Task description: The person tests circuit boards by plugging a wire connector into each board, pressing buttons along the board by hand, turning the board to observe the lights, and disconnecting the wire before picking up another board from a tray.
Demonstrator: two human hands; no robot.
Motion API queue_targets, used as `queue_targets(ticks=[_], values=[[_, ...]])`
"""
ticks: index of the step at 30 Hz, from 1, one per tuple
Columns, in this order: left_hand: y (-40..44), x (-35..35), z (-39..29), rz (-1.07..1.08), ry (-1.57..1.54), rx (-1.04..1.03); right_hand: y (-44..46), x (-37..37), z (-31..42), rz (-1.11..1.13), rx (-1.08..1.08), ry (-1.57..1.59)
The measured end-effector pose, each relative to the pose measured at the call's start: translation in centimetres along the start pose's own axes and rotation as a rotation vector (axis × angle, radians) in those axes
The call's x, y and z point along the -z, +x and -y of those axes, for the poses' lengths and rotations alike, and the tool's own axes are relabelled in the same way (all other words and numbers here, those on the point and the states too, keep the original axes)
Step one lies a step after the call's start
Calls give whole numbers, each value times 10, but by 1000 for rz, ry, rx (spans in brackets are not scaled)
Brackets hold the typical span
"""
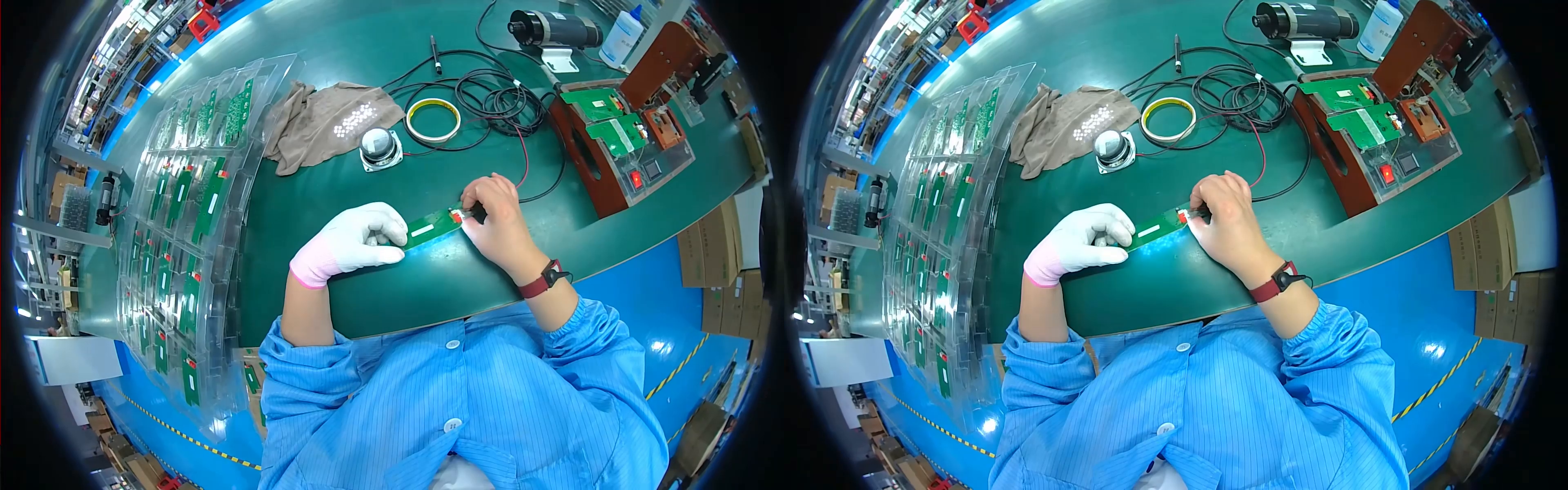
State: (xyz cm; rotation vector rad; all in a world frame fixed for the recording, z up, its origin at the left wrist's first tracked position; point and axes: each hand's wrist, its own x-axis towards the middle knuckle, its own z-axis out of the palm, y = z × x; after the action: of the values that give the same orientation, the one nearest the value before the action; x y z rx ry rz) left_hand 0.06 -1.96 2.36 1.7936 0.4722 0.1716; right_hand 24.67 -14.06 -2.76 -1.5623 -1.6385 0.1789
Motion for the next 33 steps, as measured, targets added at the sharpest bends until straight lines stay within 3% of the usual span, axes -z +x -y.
queue_targets(ticks=[33], values=[[-1,-2,0,-7,-41,6,0,0,0,16,-30,43]])
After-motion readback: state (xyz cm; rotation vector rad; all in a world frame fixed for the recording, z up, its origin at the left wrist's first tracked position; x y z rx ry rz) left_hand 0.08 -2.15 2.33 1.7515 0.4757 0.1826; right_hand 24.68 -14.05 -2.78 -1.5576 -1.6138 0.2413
